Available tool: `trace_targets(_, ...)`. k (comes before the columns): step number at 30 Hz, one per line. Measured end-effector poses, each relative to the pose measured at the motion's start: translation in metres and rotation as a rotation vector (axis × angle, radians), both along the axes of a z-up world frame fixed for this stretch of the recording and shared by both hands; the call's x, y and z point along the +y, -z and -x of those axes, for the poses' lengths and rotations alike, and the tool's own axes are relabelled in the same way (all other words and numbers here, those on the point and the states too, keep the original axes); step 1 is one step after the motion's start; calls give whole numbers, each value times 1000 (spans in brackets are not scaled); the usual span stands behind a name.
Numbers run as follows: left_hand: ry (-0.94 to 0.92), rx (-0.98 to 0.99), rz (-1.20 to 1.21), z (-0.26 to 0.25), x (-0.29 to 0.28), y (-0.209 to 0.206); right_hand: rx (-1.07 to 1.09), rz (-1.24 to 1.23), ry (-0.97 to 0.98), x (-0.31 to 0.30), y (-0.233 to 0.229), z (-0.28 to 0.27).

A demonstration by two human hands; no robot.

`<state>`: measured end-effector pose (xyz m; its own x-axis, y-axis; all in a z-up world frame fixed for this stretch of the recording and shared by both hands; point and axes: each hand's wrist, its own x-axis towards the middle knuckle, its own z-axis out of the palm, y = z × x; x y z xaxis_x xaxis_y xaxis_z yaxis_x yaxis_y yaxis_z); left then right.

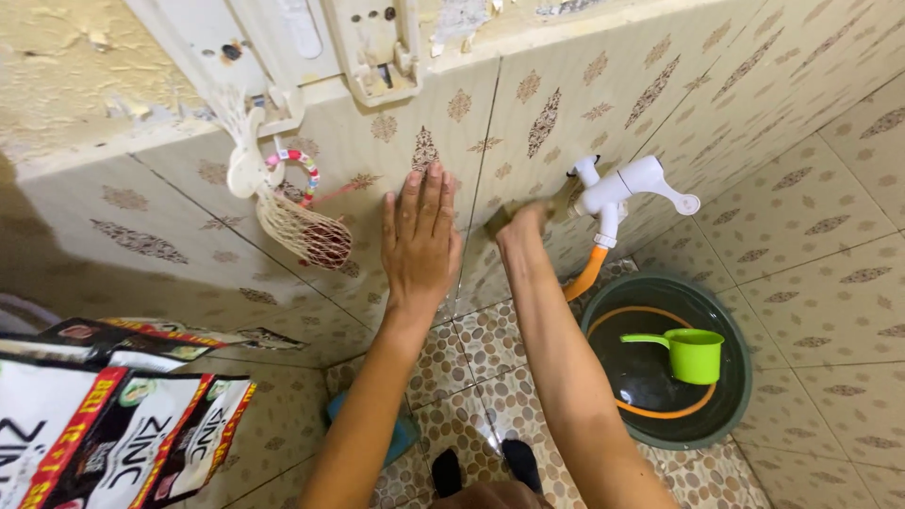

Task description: Scrubbing and rinsing bathroom wall tiles with cleaning solution and a sponge.

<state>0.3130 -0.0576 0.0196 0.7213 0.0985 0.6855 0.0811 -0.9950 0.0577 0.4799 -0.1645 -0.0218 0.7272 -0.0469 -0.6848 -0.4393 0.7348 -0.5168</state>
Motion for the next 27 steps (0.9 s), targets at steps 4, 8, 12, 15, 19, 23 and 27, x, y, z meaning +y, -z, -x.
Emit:
trace_targets(4,-35,-28,-20,-3,-1,7,-166,244,165,-2,-32,-15)
trace_targets(8,-45,-10,-22,-3,0,8,-355,445,278,11,-67,9)
trace_targets(12,-31,-19,-14,-9,2,14,-375,519,239,15,26,2)
trace_targets(15,-29,-21,-14,-8,3,16,-180,475,221,-6,74,-30)
trace_targets(19,-56,-25,-56,-14,6,23,-455,-444,242,-55,163,-114)
trace_targets(23,-58,-50,-70,-19,7,28,-694,-200,396,-48,155,-103)
trace_targets(27,-59,-68,-94,-24,9,31,-608,455,376,-33,150,-79)
